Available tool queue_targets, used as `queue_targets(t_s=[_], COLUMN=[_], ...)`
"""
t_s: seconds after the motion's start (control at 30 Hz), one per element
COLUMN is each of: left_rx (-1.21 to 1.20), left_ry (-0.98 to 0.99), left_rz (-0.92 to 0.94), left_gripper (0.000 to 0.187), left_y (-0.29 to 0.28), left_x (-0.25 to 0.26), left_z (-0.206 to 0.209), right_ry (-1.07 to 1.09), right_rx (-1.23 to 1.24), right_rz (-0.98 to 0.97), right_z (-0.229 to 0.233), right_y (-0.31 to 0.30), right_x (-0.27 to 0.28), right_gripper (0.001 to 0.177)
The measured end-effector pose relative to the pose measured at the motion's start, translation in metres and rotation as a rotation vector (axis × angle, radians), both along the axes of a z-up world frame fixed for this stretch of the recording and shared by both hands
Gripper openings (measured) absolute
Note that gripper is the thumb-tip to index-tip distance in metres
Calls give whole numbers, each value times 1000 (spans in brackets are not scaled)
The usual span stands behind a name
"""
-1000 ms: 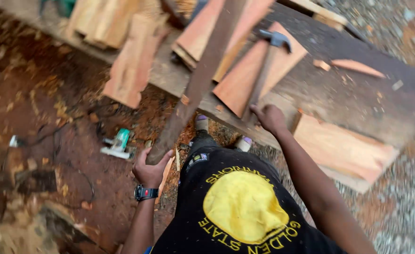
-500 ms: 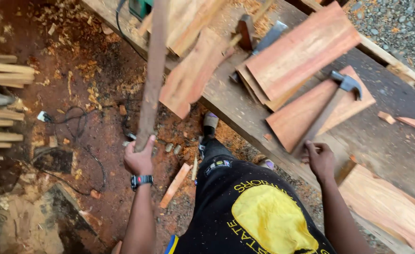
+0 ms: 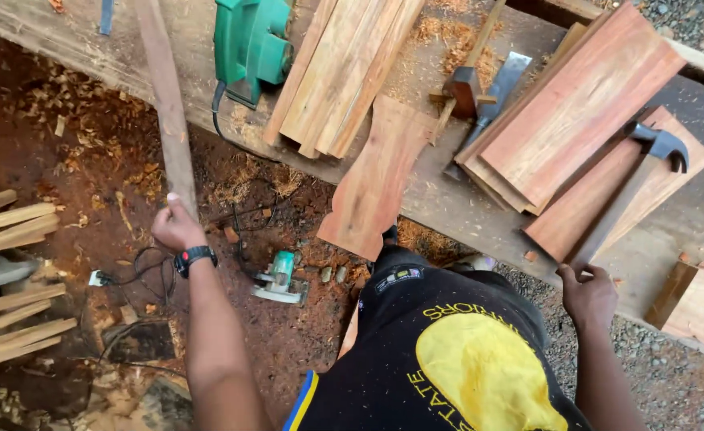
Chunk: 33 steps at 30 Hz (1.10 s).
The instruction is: Inspecting and shaping wooden furniture components using hand tools
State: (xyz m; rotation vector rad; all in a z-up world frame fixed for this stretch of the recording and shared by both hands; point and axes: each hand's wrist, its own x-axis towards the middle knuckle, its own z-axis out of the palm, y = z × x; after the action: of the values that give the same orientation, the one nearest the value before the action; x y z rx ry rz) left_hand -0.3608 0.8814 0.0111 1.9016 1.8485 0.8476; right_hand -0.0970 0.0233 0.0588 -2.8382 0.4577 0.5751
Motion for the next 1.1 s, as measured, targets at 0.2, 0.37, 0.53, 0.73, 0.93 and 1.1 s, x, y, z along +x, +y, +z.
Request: queue_targets(t_s=[0.2, 0.37, 0.53, 0.73, 0.93, 1.1], left_rx=[-100, -255, -361, -392, -495, -385], left_ry=[-99, -32, 220, 280, 128, 30], left_rz=[-51, -622, -699, -680, -738, -635], left_gripper=[3, 74, 97, 105, 111, 71], left_y=[11, -85, -108, -149, -154, -188], left_x=[65, 210, 296, 290, 267, 248], left_z=[-4, 70, 7, 3, 19, 36], right_ry=[90, 45, 74, 44, 48, 26], right_rx=[-2, 58, 98, 123, 248, 263], right_rz=[-130, -232, -295, -349, -452, -507], right_z=[31, 34, 52, 34, 29, 29], right_y=[27, 35, 49, 38, 49, 48], right_x=[1, -8, -16, -31, -27, -33], right_gripper=[77, 67, 68, 62, 58, 59])
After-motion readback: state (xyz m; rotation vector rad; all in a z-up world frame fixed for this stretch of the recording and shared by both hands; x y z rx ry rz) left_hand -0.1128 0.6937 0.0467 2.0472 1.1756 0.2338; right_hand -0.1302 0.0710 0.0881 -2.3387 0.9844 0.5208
